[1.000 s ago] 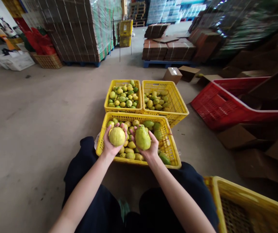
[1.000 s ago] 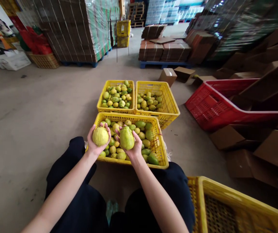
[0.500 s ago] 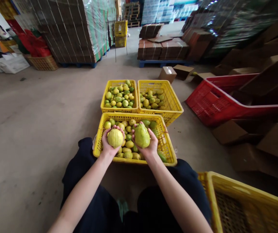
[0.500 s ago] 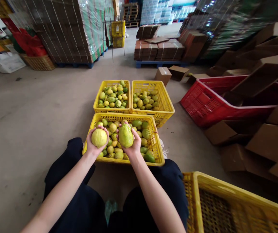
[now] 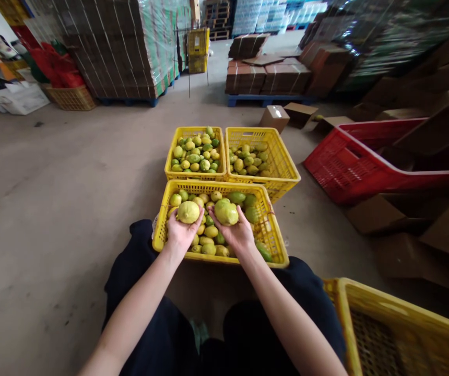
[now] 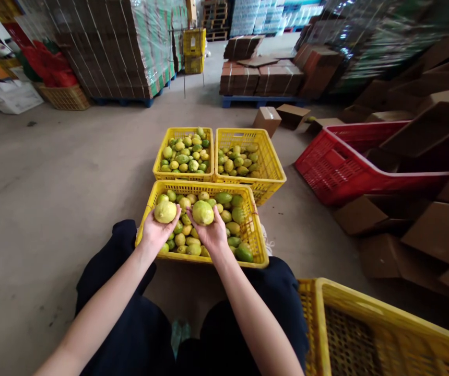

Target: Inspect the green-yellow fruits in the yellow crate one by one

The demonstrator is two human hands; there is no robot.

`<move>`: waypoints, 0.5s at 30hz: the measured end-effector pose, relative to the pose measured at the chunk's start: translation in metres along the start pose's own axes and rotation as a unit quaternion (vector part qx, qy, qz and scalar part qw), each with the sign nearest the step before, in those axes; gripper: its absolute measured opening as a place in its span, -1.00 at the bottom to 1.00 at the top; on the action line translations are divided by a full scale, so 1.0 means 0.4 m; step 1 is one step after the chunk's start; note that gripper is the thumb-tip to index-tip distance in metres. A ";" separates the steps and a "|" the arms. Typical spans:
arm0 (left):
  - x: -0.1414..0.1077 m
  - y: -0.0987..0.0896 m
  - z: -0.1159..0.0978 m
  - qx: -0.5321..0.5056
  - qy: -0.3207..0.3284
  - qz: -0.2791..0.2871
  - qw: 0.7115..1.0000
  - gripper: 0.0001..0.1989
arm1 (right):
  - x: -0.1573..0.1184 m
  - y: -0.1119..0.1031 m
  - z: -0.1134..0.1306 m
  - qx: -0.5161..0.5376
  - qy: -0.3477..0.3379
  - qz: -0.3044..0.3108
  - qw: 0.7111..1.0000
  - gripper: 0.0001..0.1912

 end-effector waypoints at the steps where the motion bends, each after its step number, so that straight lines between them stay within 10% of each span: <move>1: 0.001 -0.002 0.000 0.008 0.003 -0.008 1.000 -0.60 | 0.004 -0.004 -0.002 0.001 0.000 -0.010 1.000 -0.58; 15: -0.003 0.002 -0.005 0.018 0.026 -0.005 0.999 -0.58 | 0.005 -0.023 0.002 0.036 0.015 -0.042 0.998 -0.56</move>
Point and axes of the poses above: each hand's wrist, its own x-axis towards the middle knuckle, its own y-axis out of the palm, z = x × y, the point moved 8 cm from there along x, towards the middle knuckle, and after that the axes turned 13 degrees about -z, right-handed, at the moved point
